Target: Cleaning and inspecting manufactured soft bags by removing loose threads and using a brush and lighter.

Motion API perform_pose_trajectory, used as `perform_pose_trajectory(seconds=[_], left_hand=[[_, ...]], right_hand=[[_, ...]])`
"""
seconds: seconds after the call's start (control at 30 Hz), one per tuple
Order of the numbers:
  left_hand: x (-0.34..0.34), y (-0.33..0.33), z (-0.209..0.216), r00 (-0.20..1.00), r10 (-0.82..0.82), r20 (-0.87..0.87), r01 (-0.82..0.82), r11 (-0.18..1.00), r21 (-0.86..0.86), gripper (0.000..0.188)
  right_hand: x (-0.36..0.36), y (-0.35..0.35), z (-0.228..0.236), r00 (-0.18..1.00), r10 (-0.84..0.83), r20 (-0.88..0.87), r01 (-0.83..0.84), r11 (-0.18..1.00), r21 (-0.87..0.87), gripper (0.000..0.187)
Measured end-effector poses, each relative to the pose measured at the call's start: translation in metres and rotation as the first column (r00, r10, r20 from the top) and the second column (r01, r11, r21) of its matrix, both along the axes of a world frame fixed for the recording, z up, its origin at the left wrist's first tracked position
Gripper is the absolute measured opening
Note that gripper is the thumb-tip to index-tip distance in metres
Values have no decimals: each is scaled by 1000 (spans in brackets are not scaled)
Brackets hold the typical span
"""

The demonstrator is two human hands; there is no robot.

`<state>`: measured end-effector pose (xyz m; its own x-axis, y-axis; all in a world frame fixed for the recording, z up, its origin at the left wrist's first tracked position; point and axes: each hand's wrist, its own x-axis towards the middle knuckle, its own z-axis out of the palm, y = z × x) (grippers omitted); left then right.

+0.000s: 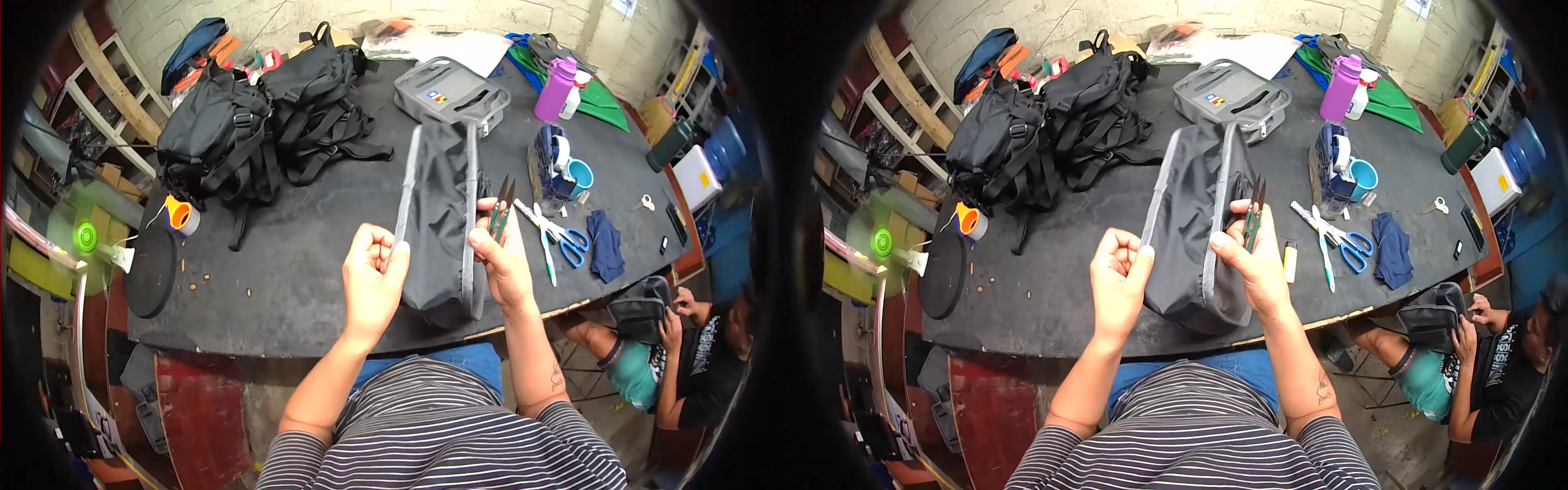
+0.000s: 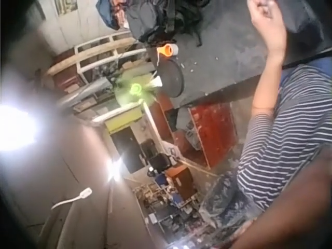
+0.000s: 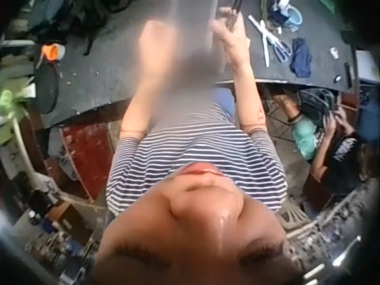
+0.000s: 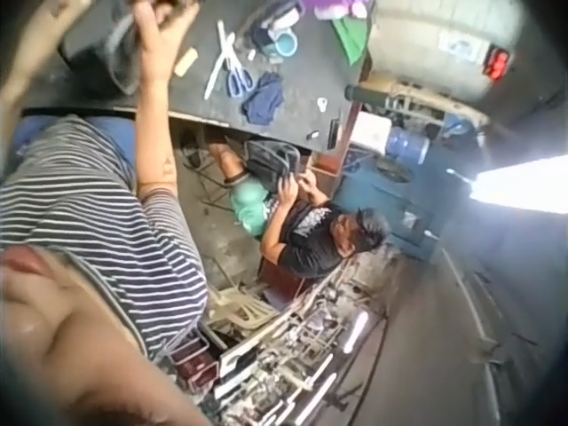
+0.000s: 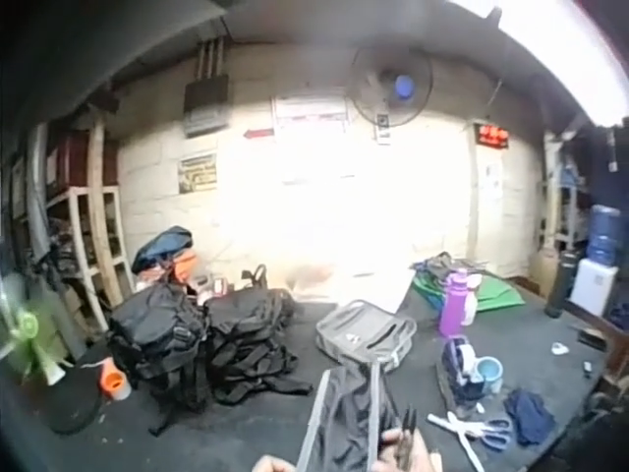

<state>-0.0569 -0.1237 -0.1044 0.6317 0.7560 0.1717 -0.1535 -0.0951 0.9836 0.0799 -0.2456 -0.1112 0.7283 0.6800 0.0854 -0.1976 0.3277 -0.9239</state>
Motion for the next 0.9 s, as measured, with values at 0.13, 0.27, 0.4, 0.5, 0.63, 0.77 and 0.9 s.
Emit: perform_pose_trajectory(seconds=[0.13, 0.27, 0.4, 0.5, 0.63, 0.77, 0.9], left_hand=[[1, 5, -10, 977, -160, 139, 193, 944, -268, 9], [9, 11, 0, 948, -287, 140, 319, 866, -385, 16], [11, 8, 19, 942, -328, 77, 333, 940, -75, 40], [13, 8, 33, 976, -154, -152, 209, 854, 476, 29], [22, 4, 37, 987, -67, -149, 148, 750, 645, 16], [24, -11, 30, 987, 19, -159, 94, 736, 671, 7], [26, -9, 27, 976, 10, -219, 121, 807, 578, 5]], right_hand=[[7, -9, 2, 997, 20, -68, -18, 999, 31, 54], [10, -16, 5, 998, -26, -58, 30, 997, 68, 52], [9, -26, 4, 998, -60, -30, 62, 994, 85, 52], [8, -33, 8, 995, -89, -41, 91, 995, 52, 51], [12, -43, 4, 999, -50, -10, 51, 998, 39, 49], [10, -46, 6, 995, -85, 54, 85, 996, -6, 52], [17, -47, 17, 901, -165, 401, 282, 926, -253, 48]])
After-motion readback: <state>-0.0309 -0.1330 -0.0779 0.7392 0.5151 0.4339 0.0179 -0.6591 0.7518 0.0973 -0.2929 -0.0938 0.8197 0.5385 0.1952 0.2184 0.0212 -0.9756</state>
